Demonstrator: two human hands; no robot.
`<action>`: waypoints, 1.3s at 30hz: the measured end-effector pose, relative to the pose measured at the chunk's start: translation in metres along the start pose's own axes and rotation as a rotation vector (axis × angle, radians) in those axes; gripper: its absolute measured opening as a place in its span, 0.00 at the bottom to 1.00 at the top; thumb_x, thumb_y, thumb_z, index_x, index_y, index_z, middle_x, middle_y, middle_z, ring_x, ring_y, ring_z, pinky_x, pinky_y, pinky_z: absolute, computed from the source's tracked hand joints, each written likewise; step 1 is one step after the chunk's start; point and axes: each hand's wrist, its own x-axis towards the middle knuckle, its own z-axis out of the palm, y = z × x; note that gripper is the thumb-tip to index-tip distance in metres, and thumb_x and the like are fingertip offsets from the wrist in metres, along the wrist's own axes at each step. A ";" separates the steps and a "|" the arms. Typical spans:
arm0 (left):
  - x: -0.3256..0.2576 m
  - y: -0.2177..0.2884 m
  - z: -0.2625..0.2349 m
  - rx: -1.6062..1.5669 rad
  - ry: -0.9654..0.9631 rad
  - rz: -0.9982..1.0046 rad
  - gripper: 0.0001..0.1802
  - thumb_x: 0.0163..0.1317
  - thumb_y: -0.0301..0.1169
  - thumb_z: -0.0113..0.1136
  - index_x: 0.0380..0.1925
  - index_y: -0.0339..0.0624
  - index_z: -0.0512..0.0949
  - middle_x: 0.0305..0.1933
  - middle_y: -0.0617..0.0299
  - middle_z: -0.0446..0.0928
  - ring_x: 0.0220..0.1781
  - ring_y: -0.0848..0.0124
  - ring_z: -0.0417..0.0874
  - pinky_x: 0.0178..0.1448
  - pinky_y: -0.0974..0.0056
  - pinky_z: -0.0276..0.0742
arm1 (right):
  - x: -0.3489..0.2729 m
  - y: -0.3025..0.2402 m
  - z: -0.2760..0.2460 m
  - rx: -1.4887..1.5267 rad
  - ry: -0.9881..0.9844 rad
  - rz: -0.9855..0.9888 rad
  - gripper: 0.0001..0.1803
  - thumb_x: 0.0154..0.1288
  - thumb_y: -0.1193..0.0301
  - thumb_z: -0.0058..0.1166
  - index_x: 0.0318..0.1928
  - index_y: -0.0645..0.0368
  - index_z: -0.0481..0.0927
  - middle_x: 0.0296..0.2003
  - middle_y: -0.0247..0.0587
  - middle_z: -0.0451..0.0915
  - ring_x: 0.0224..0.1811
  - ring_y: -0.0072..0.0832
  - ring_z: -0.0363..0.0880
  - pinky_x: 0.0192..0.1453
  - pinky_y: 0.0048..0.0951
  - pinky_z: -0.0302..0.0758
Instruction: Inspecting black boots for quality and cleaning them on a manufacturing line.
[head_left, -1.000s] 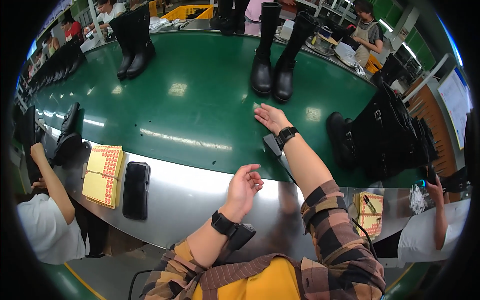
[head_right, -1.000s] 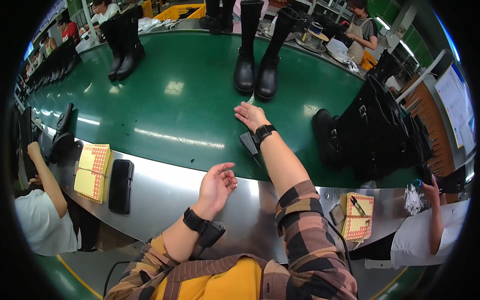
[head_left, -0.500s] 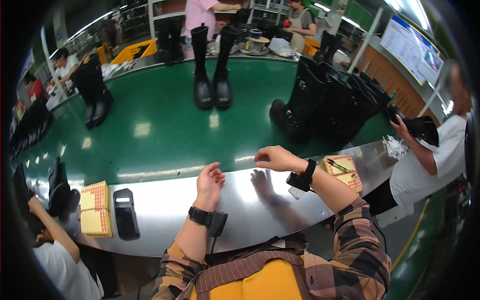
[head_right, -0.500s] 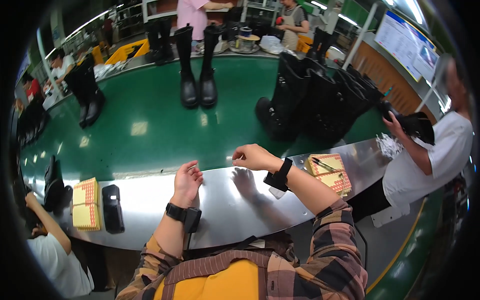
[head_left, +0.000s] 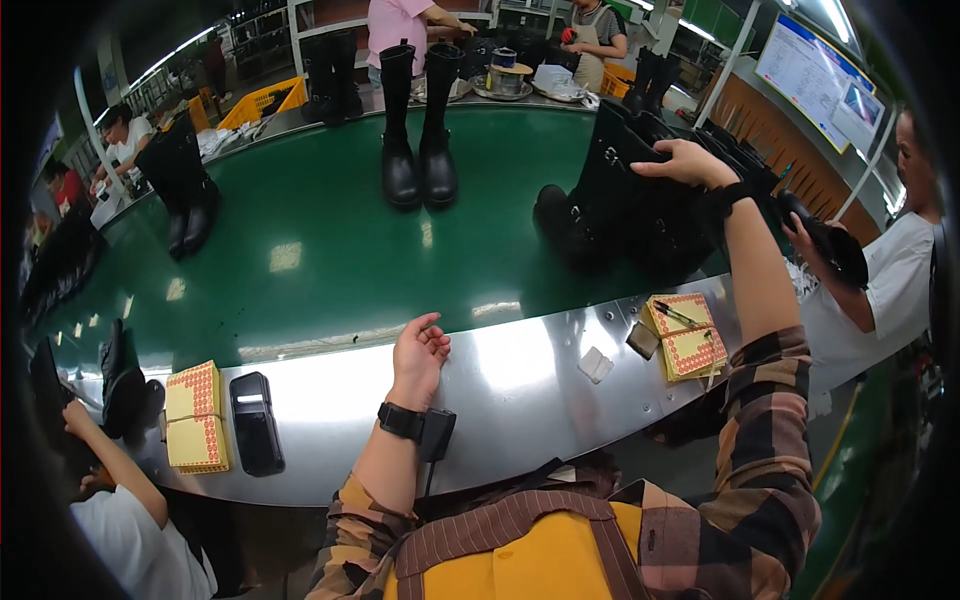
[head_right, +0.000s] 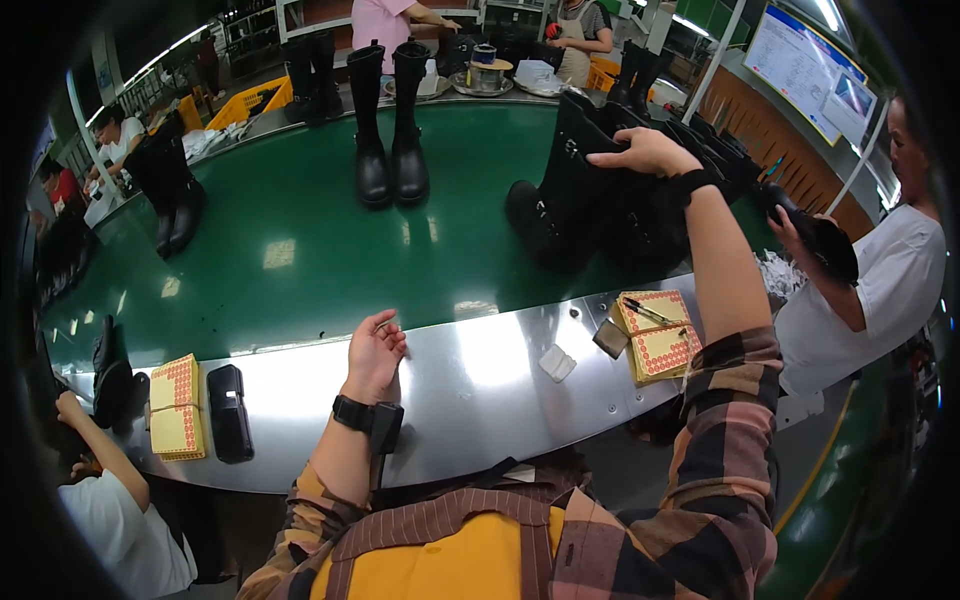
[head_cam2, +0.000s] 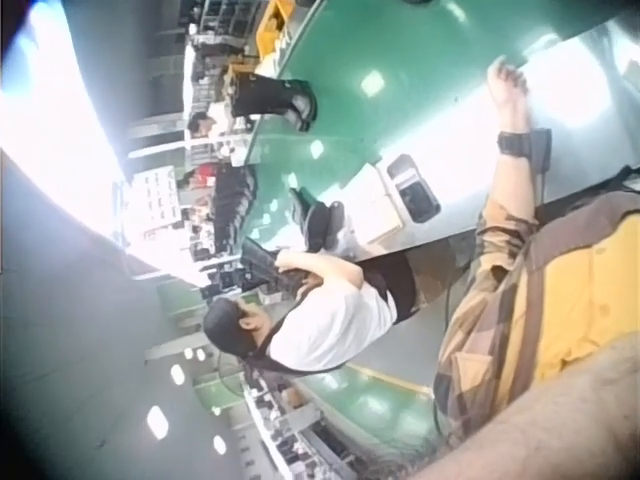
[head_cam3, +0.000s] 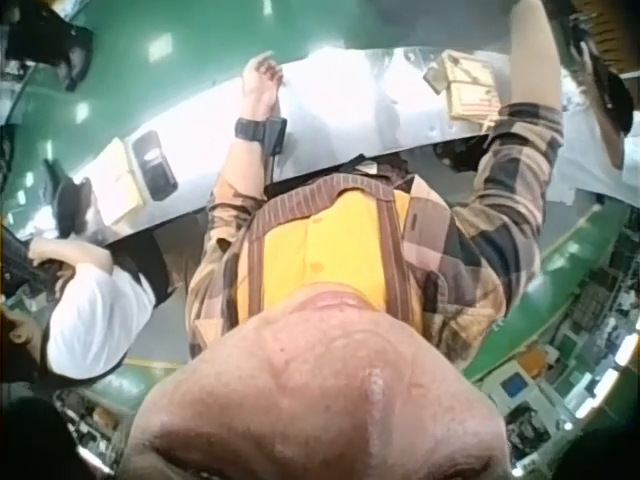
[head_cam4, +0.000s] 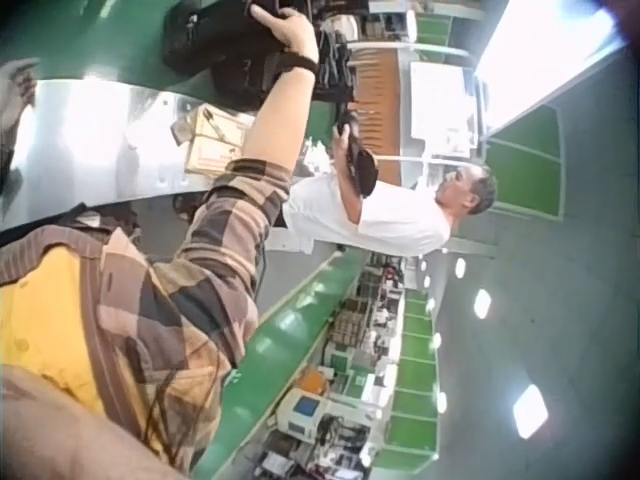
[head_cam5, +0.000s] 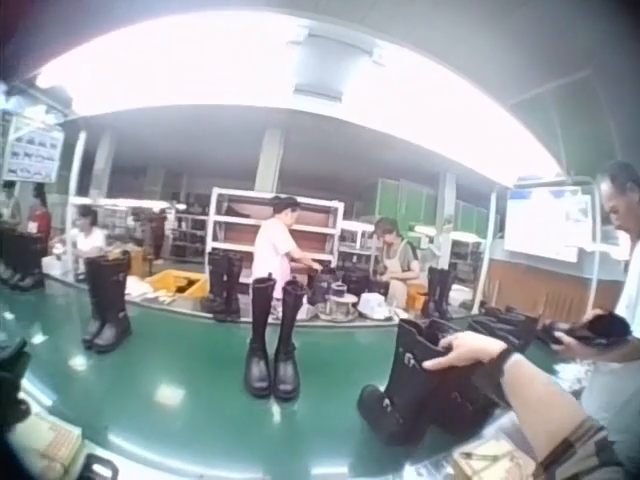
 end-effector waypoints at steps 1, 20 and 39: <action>-0.002 0.001 -0.001 0.003 -0.002 0.000 0.14 0.66 0.36 0.53 0.44 0.38 0.78 0.29 0.63 0.74 0.31 0.70 0.76 0.38 0.66 0.74 | -0.010 -0.017 -0.007 0.067 0.007 0.062 0.52 0.47 0.32 0.62 0.62 0.60 0.75 0.51 0.49 0.81 0.51 0.37 0.81 0.44 0.33 0.81; -0.108 0.003 0.074 0.897 -0.436 1.004 0.80 0.25 0.47 0.86 0.75 0.43 0.40 0.74 0.46 0.50 0.75 0.49 0.54 0.77 0.51 0.52 | -0.205 -0.161 -0.003 0.243 0.708 -0.766 0.23 0.53 0.60 0.71 0.38 0.68 0.84 0.31 0.49 0.84 0.34 0.37 0.85 0.43 0.29 0.78; -0.141 0.005 -0.015 0.545 -0.232 0.602 0.20 0.53 0.21 0.65 0.48 0.34 0.77 0.43 0.63 0.80 0.45 0.73 0.79 0.52 0.68 0.74 | -0.223 0.019 0.255 0.189 0.139 -0.258 0.14 0.56 0.77 0.59 0.45 0.52 0.83 0.50 0.40 0.80 0.56 0.41 0.75 0.60 0.37 0.73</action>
